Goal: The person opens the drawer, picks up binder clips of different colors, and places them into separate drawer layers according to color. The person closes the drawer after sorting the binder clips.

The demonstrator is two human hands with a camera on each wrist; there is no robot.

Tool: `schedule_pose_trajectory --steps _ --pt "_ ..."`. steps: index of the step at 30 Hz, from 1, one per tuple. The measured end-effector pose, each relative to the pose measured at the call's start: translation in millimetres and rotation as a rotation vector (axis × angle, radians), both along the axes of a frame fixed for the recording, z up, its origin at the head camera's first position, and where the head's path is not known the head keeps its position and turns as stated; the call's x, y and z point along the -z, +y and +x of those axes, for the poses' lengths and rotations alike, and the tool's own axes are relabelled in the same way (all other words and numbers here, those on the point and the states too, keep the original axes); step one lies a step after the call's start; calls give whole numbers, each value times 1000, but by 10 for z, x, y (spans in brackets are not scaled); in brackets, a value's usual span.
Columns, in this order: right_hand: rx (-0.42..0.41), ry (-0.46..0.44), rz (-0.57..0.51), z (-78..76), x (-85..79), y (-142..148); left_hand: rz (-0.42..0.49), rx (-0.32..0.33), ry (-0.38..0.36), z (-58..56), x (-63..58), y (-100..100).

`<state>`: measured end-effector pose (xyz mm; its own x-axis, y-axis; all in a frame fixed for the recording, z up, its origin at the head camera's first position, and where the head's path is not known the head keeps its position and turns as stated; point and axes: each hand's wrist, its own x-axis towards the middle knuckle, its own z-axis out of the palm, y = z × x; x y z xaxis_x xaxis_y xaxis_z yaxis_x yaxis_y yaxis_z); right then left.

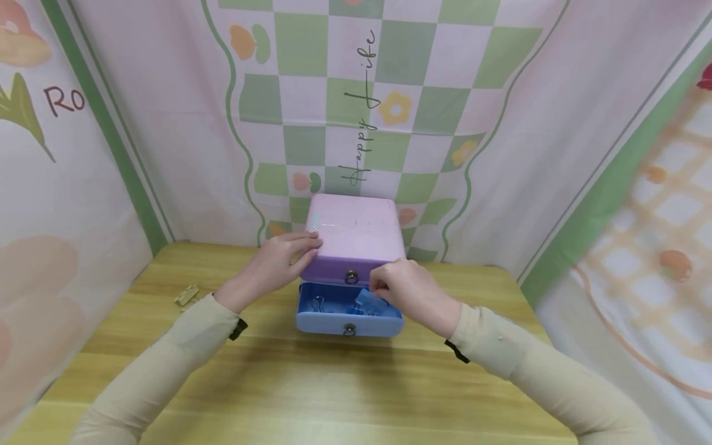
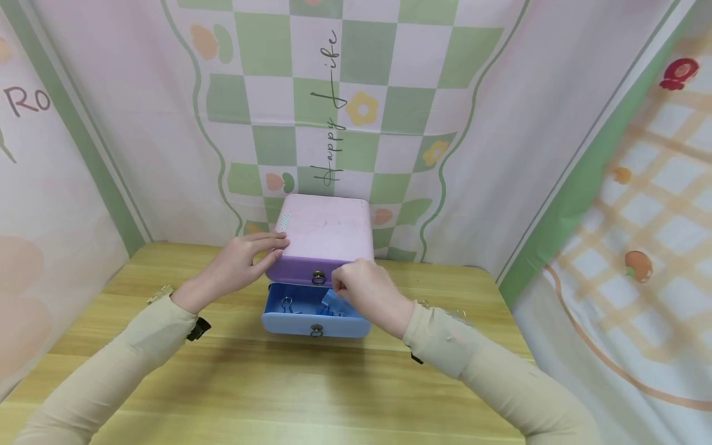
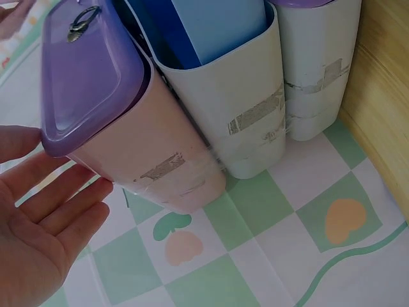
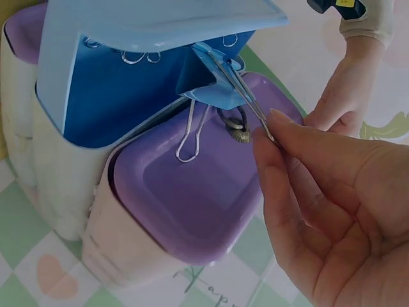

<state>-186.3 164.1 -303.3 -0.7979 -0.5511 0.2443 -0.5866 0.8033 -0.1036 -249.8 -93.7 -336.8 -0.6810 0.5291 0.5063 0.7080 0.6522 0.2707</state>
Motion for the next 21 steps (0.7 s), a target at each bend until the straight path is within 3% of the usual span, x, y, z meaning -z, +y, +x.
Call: schedule_pose_trajectory --steps 13,21 --pt "-79 53 -17 -94 84 -167 20 -8 7 -9 12 -5" --pt "-96 34 -19 -115 115 -249 16 -2 12 -26 19 -11"
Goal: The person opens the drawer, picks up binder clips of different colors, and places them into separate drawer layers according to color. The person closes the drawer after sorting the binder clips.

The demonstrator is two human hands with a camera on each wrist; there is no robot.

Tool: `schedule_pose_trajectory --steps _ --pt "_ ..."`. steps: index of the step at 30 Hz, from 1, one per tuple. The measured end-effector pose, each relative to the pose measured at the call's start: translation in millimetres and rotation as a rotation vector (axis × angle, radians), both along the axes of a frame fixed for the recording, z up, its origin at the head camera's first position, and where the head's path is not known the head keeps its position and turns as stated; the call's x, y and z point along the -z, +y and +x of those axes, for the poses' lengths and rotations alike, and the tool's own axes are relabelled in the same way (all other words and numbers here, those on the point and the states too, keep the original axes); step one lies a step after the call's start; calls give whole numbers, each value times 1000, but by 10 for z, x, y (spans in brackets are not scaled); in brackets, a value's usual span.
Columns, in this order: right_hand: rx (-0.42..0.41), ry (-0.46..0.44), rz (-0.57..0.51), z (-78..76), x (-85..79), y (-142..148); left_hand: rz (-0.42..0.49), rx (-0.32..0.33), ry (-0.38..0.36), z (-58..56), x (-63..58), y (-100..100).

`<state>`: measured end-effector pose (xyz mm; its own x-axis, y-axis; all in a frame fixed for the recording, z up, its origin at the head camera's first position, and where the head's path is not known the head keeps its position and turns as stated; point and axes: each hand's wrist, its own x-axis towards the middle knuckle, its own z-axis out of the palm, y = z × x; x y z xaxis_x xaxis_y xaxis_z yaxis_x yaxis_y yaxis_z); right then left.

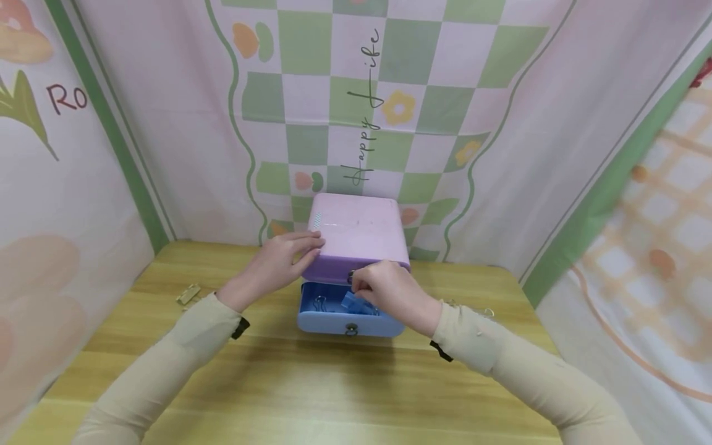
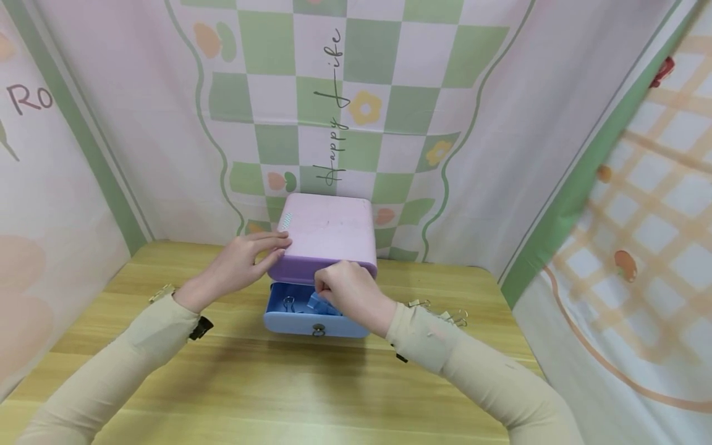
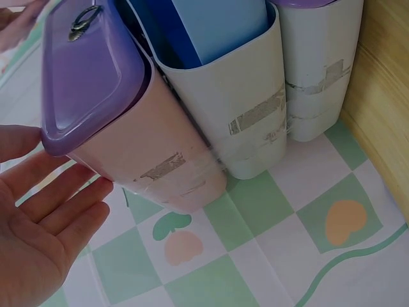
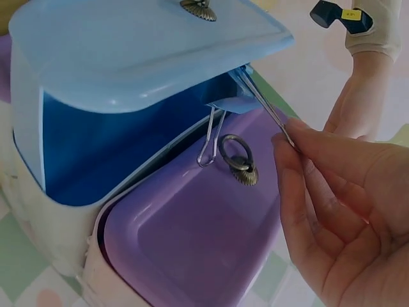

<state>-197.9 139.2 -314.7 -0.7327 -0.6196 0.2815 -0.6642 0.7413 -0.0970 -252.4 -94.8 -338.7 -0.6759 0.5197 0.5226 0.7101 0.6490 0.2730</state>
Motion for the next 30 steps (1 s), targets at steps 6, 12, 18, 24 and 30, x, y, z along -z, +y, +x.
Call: schedule_pose_trajectory --steps 6,12,18,24,30 --pt "-6 2 -19 -8 49 -44 -2 0 14 3 -6 7" --pt "-31 -3 -38 -8 117 -89 -4 7 7 -2 3 2" --pt "-25 -20 -28 -5 149 -123 -2 8 8 -4 2 8" --pt "-31 -17 -24 -25 203 -138 -7 3 -2 3 -5 8" --pt "-13 -10 -10 -54 245 -149 -15 3 -9 7 -16 2"
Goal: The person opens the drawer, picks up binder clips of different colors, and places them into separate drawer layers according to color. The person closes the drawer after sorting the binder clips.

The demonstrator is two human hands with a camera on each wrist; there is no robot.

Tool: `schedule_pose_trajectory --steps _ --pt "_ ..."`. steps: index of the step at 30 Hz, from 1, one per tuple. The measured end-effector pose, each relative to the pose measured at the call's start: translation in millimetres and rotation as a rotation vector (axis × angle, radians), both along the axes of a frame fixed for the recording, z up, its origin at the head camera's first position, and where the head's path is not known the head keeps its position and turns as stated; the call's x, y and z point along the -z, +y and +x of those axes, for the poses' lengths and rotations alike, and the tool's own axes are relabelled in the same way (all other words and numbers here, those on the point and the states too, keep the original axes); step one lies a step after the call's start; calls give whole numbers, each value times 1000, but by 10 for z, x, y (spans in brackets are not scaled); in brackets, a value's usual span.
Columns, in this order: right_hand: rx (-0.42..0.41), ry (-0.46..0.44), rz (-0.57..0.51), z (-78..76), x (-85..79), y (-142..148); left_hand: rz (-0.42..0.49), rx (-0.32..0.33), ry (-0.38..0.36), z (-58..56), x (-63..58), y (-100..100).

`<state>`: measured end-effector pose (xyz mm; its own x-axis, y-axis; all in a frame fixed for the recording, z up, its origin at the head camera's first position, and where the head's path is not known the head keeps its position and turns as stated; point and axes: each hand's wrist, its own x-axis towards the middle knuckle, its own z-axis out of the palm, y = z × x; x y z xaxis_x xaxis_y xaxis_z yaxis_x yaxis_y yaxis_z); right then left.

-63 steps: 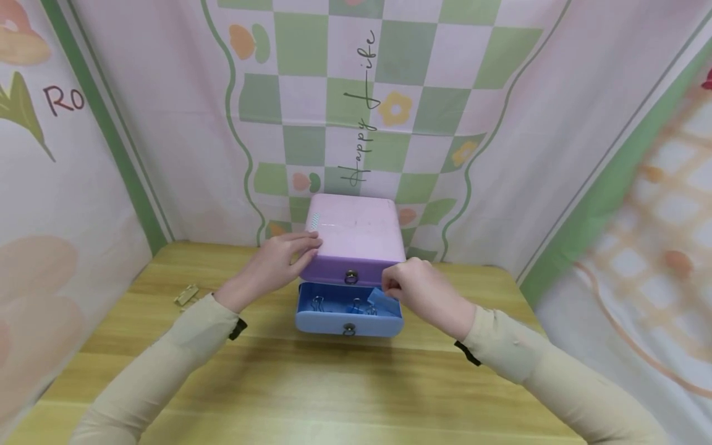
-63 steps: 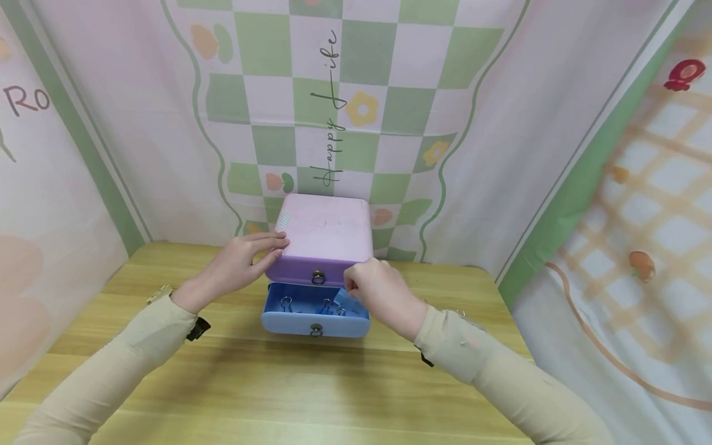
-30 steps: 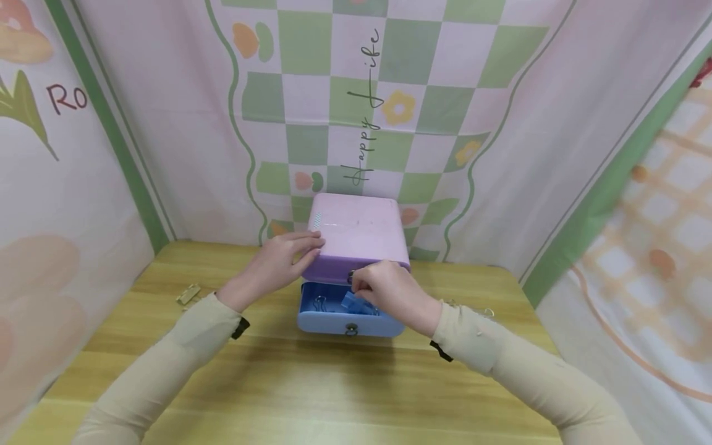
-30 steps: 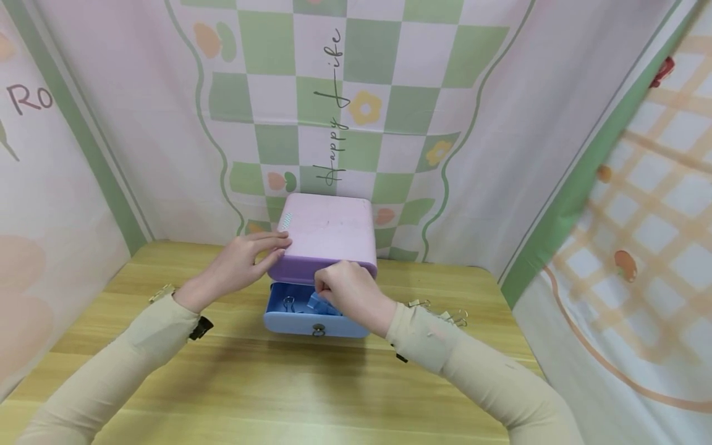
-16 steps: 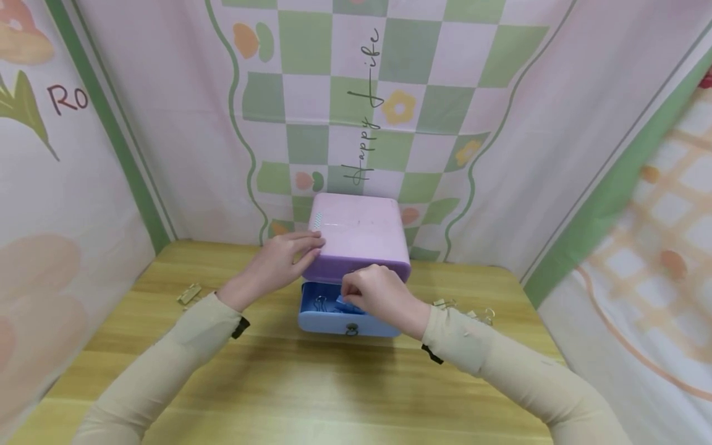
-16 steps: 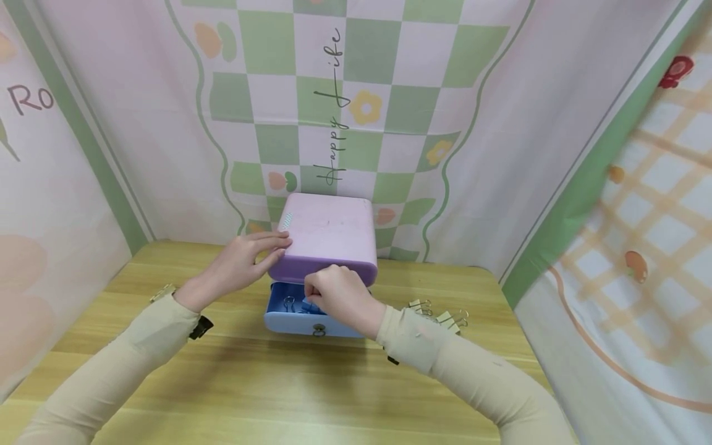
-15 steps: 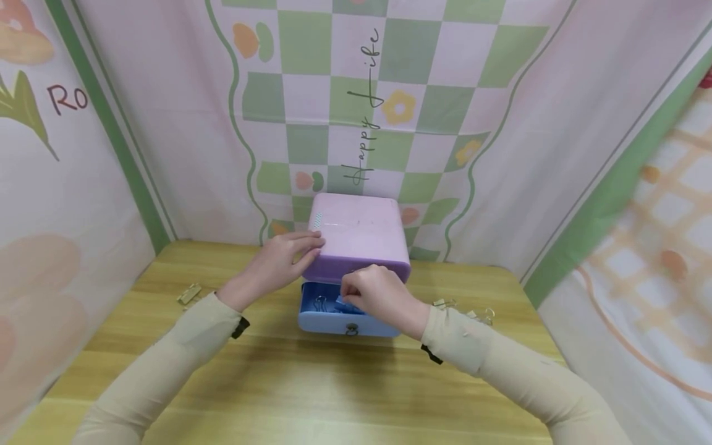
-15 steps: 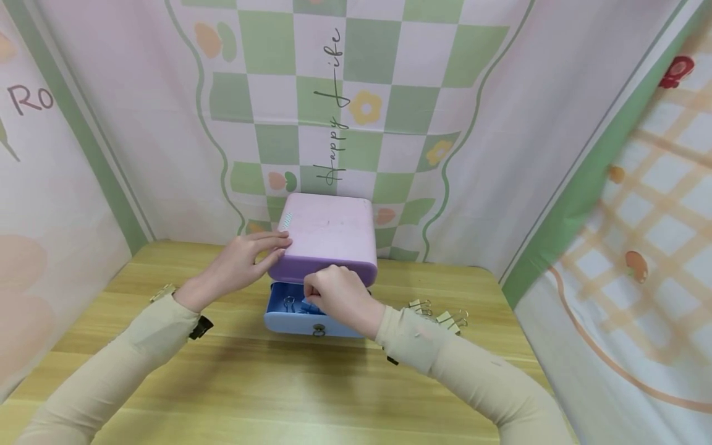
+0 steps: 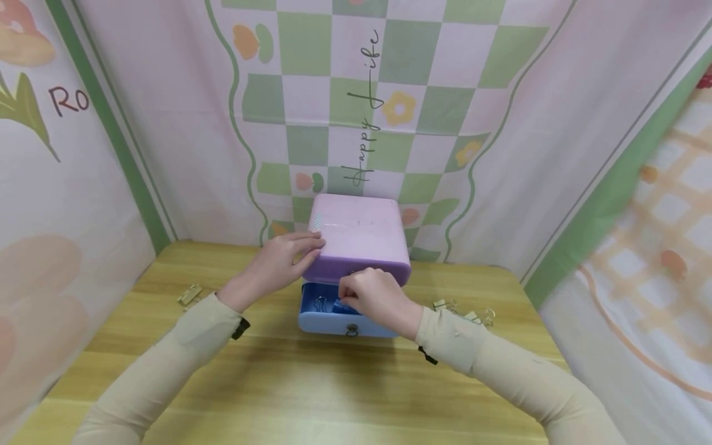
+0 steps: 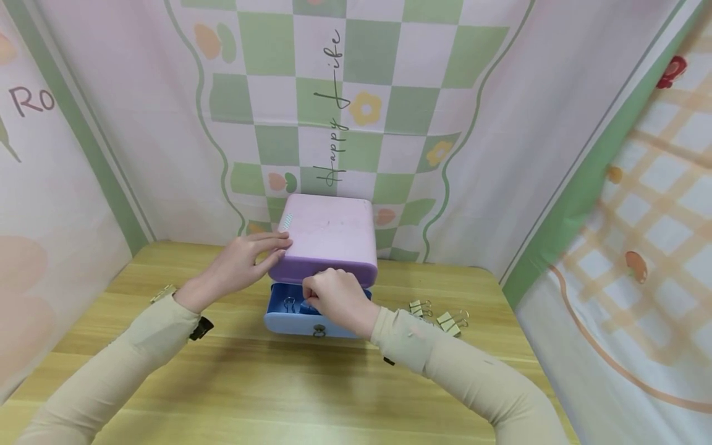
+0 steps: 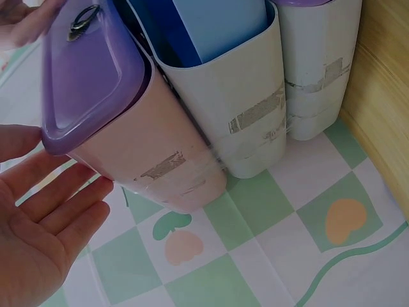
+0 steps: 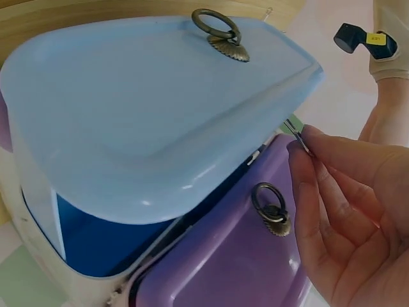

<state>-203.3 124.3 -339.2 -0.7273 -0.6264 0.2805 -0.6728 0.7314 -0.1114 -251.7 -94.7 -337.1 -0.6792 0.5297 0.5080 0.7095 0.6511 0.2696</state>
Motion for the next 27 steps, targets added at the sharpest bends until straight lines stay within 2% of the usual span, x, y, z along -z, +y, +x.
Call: schedule_pose_trajectory --steps 14,27 --pt "10 23 -14 -10 43 18 3 6 -1 -9 18 -9" --pt "43 80 -64 59 65 106 7 12 22 15 -2 -1"
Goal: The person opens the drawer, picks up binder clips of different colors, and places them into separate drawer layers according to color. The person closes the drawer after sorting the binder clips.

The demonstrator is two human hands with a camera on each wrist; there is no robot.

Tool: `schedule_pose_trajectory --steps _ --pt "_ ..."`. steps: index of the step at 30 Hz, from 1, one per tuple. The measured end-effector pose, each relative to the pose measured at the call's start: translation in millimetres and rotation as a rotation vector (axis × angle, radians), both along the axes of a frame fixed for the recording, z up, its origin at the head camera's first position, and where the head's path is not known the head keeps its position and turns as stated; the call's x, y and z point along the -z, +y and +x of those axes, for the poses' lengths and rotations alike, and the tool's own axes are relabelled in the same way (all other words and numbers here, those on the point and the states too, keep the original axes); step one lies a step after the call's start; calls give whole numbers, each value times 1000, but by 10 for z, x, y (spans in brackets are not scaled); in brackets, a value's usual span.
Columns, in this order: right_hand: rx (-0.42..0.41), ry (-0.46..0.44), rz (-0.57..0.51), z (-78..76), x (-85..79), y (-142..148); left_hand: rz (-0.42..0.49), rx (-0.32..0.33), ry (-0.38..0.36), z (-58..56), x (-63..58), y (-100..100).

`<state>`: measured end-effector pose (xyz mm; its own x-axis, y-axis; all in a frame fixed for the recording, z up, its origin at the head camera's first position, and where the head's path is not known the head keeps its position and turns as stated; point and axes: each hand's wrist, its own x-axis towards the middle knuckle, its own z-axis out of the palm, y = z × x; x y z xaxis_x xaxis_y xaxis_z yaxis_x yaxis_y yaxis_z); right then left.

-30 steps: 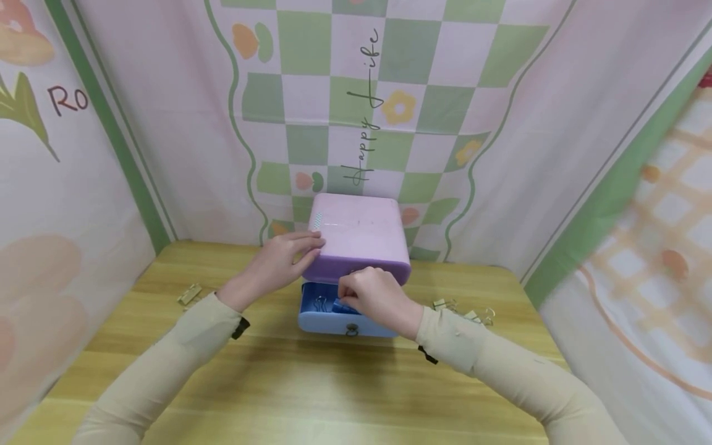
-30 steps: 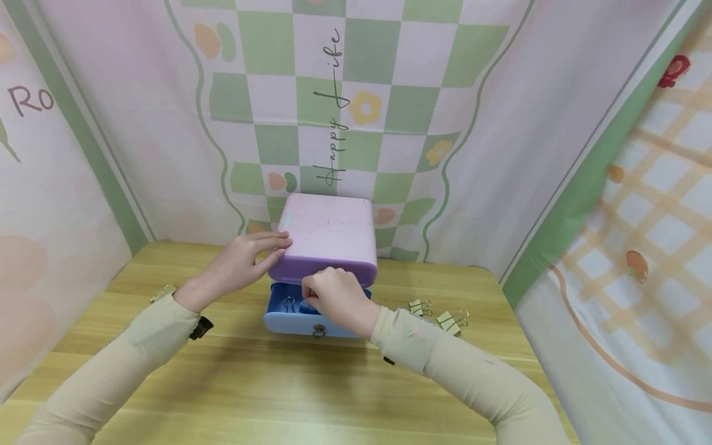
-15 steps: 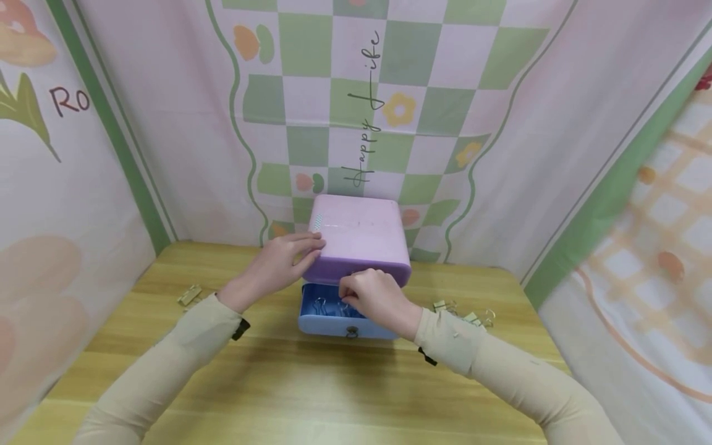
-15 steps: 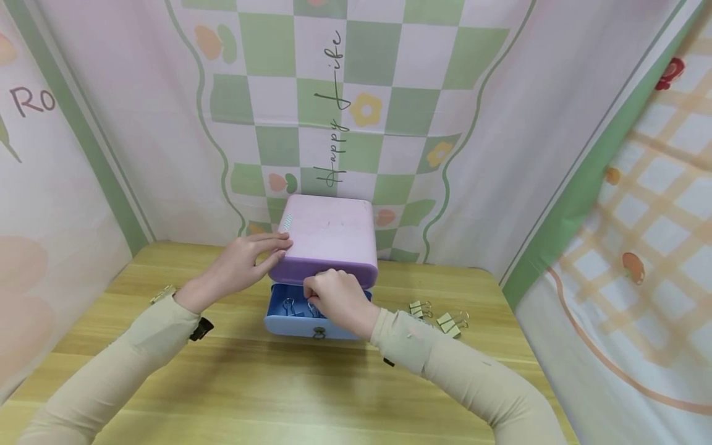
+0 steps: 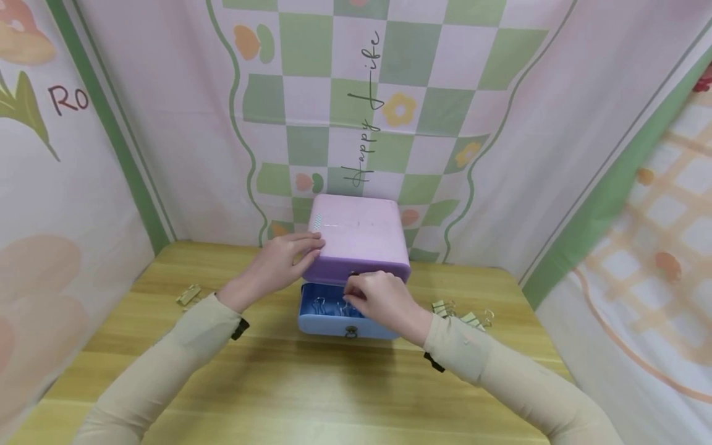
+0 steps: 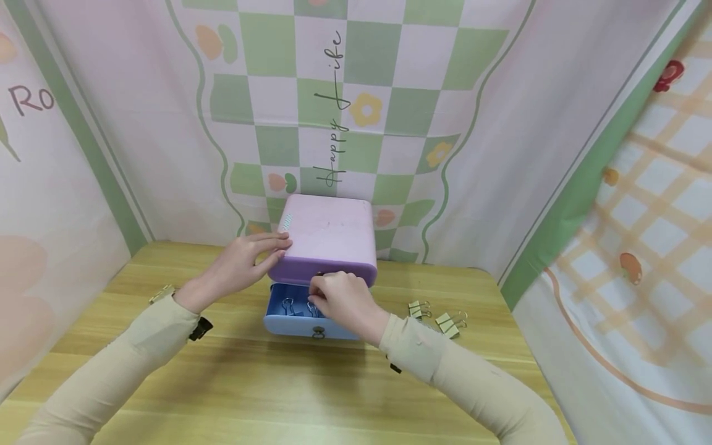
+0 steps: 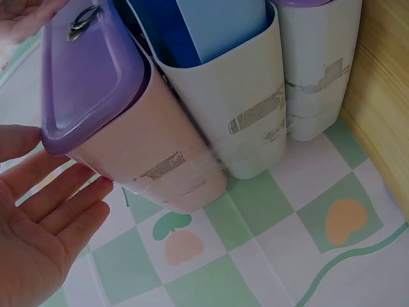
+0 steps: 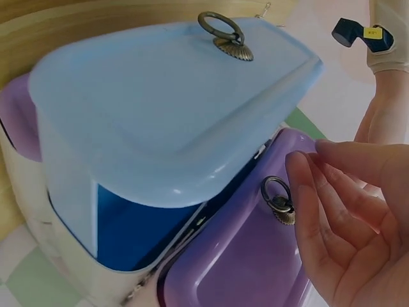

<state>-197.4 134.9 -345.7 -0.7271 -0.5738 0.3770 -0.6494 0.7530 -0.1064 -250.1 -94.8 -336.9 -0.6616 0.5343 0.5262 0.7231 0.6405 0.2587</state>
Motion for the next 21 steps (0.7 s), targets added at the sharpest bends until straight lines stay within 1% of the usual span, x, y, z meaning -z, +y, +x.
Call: schedule_pose_trajectory --steps 10,13,21 --pt "12 22 -52 131 62 71 -9 -6 11 -20 13 -3" --pt "32 24 -66 174 98 82 -10 -3 18 -28 17 3" --pt "74 -26 -119 265 201 110 9 8 28 -30 37 0"
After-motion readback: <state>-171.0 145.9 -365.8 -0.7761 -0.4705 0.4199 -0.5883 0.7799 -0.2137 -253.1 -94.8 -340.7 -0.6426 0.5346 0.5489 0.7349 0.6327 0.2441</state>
